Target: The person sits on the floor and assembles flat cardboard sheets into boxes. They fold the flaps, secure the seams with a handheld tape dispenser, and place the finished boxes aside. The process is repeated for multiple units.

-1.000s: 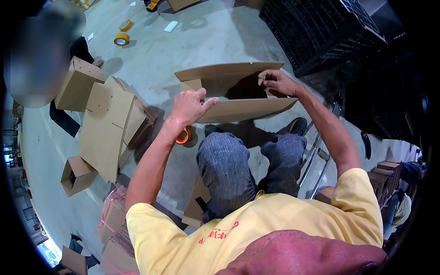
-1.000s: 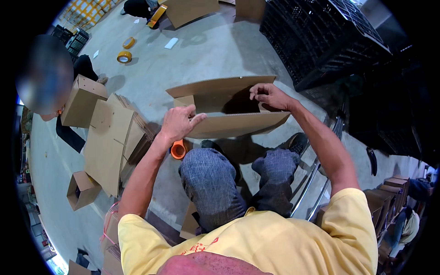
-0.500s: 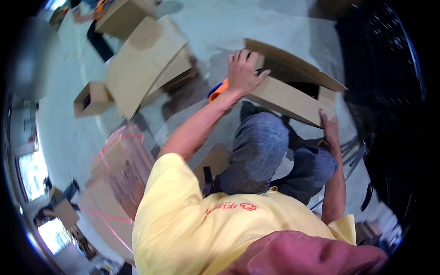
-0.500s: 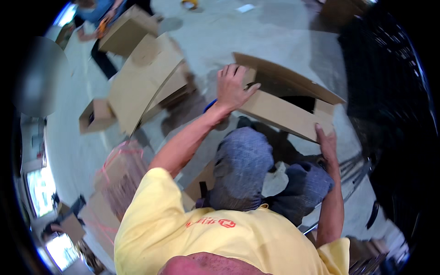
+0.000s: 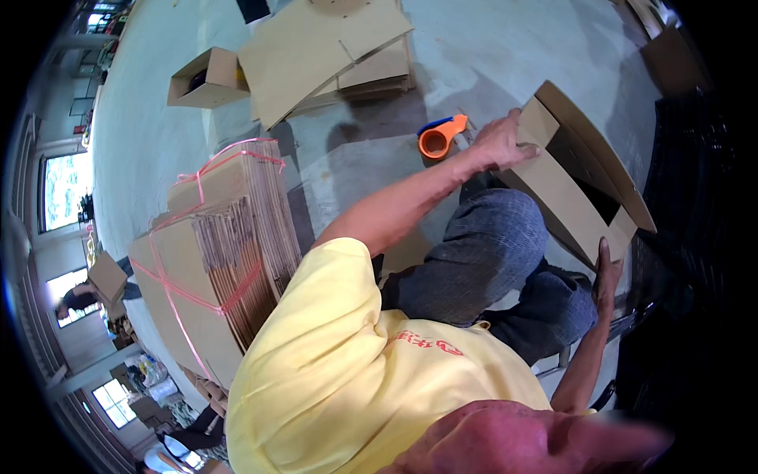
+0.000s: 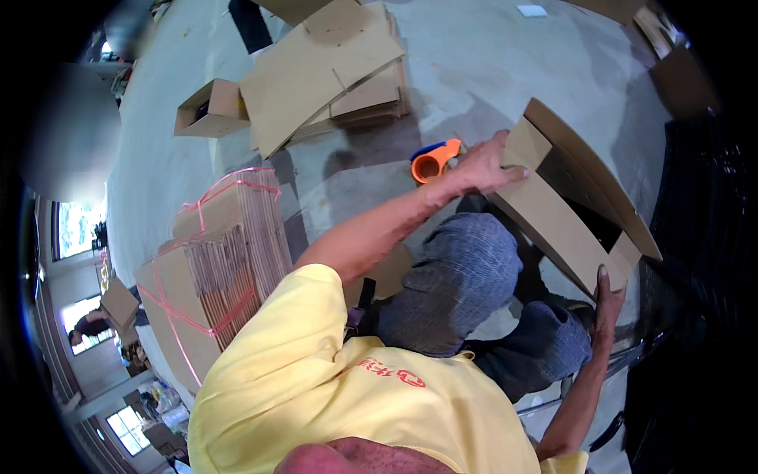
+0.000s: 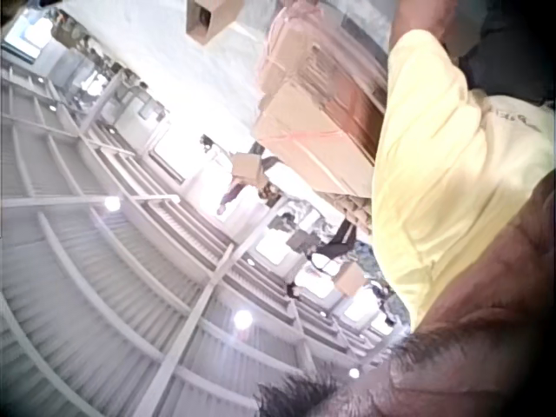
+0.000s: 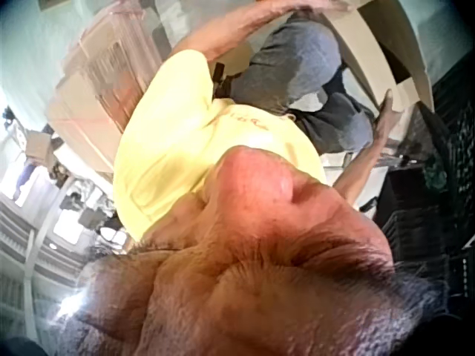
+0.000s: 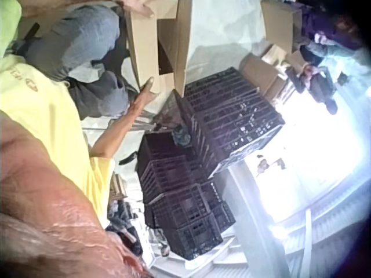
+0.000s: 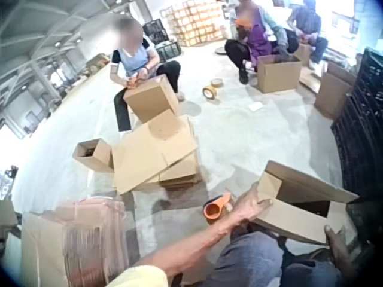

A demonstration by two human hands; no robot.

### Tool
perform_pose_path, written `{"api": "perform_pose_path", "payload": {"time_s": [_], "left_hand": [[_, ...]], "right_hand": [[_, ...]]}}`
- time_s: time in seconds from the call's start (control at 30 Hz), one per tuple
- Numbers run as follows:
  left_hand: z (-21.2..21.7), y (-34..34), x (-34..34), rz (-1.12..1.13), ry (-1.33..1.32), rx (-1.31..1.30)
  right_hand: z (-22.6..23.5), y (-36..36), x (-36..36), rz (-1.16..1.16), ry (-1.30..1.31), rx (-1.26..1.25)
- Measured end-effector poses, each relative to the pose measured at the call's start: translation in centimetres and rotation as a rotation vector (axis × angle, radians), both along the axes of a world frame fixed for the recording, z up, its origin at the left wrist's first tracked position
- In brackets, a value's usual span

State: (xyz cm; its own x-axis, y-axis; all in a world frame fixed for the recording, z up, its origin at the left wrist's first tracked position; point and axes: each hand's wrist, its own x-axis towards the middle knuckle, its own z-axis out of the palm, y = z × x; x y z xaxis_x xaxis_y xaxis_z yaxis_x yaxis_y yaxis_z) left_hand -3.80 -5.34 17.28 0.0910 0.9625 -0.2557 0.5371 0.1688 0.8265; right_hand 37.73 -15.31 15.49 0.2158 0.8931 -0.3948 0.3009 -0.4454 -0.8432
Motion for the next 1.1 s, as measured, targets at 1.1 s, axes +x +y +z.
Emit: {"api": "perform_pose_path", "payload": {"time_s": [1.1], "left_hand": [[3.9, 5.1, 17.5, -0.777, 0.644, 0.437]], "right_hand": [[2.3, 0.6, -3.3, -0.019, -0.26, 0.388]]}}
